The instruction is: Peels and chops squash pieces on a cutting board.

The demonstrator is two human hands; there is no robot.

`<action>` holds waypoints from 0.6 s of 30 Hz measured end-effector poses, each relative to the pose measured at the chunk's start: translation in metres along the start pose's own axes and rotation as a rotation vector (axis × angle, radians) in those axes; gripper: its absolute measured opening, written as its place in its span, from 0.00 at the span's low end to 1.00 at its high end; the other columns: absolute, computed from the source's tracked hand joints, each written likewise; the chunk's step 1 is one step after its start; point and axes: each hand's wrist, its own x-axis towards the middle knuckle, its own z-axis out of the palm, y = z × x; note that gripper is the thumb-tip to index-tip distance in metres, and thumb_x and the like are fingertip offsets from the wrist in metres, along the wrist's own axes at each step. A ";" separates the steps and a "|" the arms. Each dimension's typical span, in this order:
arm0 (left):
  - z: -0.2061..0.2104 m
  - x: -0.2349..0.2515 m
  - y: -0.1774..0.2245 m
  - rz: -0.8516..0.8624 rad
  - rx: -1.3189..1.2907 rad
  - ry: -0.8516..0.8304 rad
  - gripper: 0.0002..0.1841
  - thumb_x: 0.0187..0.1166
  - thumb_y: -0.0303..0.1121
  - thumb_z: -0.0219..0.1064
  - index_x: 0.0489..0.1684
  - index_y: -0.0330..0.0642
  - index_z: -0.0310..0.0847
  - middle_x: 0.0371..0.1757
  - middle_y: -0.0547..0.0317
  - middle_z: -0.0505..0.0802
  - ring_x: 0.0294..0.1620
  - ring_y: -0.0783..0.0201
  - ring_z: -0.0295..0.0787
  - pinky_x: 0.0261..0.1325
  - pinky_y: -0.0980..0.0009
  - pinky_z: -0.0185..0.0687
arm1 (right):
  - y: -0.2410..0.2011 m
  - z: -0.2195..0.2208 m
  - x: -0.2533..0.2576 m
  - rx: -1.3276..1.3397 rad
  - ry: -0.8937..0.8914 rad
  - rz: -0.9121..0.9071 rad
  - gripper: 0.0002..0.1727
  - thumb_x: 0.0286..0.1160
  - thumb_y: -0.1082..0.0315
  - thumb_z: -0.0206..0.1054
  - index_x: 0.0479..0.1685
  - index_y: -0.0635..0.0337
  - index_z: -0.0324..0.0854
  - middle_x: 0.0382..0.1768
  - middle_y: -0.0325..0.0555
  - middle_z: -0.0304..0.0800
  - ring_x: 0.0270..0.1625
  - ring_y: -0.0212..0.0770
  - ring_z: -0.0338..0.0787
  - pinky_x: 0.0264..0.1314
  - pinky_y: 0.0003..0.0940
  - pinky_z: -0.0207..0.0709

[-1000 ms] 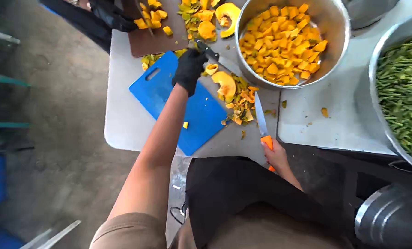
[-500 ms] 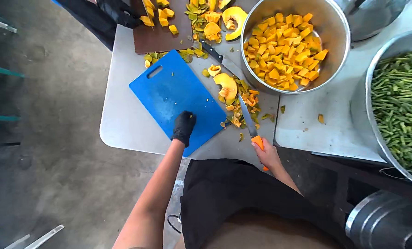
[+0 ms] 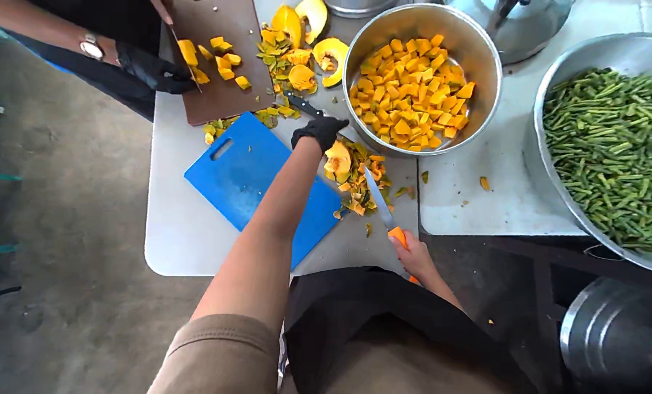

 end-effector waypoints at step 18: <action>0.010 0.006 -0.015 0.056 0.291 -0.220 0.42 0.62 0.39 0.83 0.83 0.54 0.68 0.63 0.28 0.86 0.64 0.26 0.82 0.57 0.29 0.78 | -0.024 -0.008 0.024 -0.030 -0.040 0.022 0.25 0.92 0.52 0.55 0.67 0.69 0.75 0.36 0.56 0.86 0.33 0.48 0.88 0.42 0.47 0.83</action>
